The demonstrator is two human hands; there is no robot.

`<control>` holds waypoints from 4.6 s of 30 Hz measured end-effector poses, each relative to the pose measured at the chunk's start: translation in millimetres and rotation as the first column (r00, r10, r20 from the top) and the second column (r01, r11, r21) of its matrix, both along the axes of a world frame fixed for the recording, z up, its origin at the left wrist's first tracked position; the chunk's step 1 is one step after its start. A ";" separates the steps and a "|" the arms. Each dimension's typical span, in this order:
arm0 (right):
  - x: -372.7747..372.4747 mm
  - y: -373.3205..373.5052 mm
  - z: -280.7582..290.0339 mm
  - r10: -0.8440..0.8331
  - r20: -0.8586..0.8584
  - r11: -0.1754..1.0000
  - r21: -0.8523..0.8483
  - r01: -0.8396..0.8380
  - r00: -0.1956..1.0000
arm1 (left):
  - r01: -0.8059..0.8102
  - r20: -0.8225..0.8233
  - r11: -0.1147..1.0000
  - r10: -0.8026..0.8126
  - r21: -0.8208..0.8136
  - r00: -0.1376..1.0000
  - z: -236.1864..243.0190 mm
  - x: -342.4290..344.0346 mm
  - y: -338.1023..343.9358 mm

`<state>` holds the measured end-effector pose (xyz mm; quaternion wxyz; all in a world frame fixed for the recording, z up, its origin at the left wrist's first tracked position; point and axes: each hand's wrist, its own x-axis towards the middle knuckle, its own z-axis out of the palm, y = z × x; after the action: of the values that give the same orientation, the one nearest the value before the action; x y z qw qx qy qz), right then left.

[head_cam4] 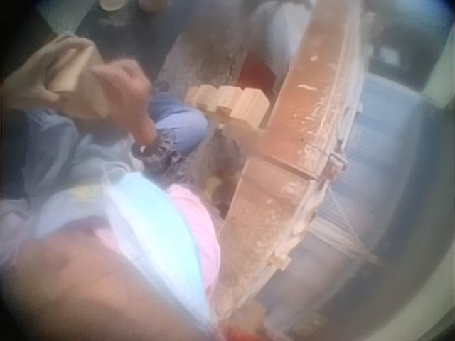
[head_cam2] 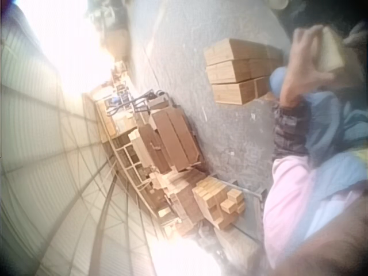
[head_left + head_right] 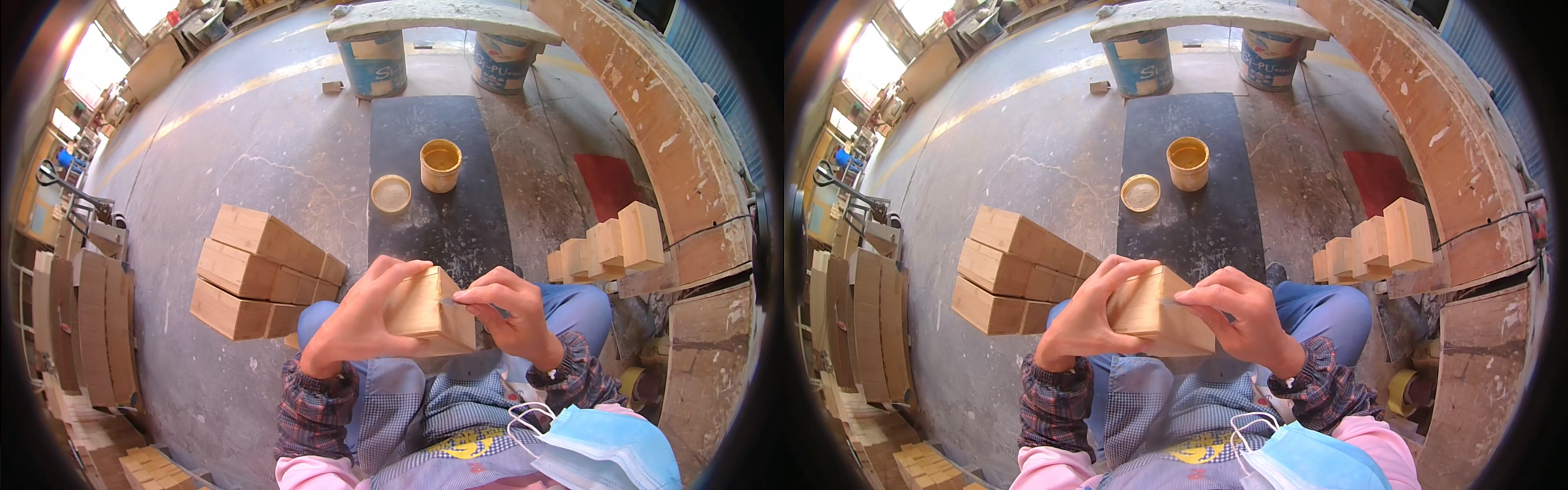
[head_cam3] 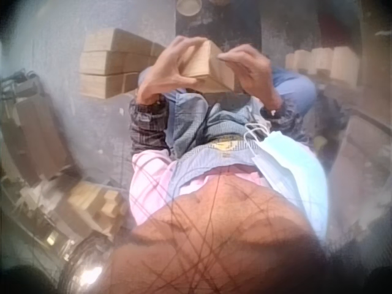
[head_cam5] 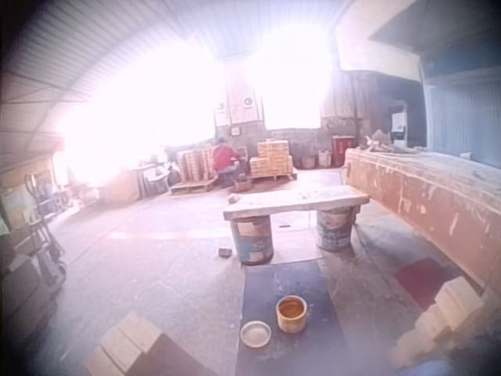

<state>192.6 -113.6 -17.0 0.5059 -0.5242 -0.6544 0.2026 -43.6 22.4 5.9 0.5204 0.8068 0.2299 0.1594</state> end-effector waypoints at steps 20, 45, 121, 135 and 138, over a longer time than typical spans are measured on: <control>23.3 34.2 23.8 0.011 0.225 1.000 -0.012 -0.009 0.974 | -0.051 -0.109 0.967 0.080 0.251 0.991 8.9 7.0 -4.2; 12.5 -2.8 -3.6 0.050 -0.419 0.953 -0.252 -0.169 0.907 | -0.062 -0.075 0.981 0.077 0.182 0.994 12.6 6.9 -5.8; 56.9 12.0 -62.0 0.058 -0.595 0.794 -0.458 -0.398 0.801 | -0.125 -0.106 0.810 0.225 0.573 0.968 -35.5 43.5 -1.3; 32.7 28.9 -111.3 -0.033 -0.799 0.905 -0.279 -0.321 0.600 | -0.079 -0.199 0.858 0.206 0.508 0.958 -35.0 41.7 1.9; 33.6 1.3 -97.5 -0.013 -0.731 0.873 -0.341 -0.348 0.682 | -0.079 -0.191 0.857 0.202 0.509 0.961 -34.8 42.0 1.7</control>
<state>226.2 -112.3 -114.5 0.5607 -0.4427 -0.3868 0.5831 -1.6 24.1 -28.8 0.2509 0.9075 0.3001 0.1532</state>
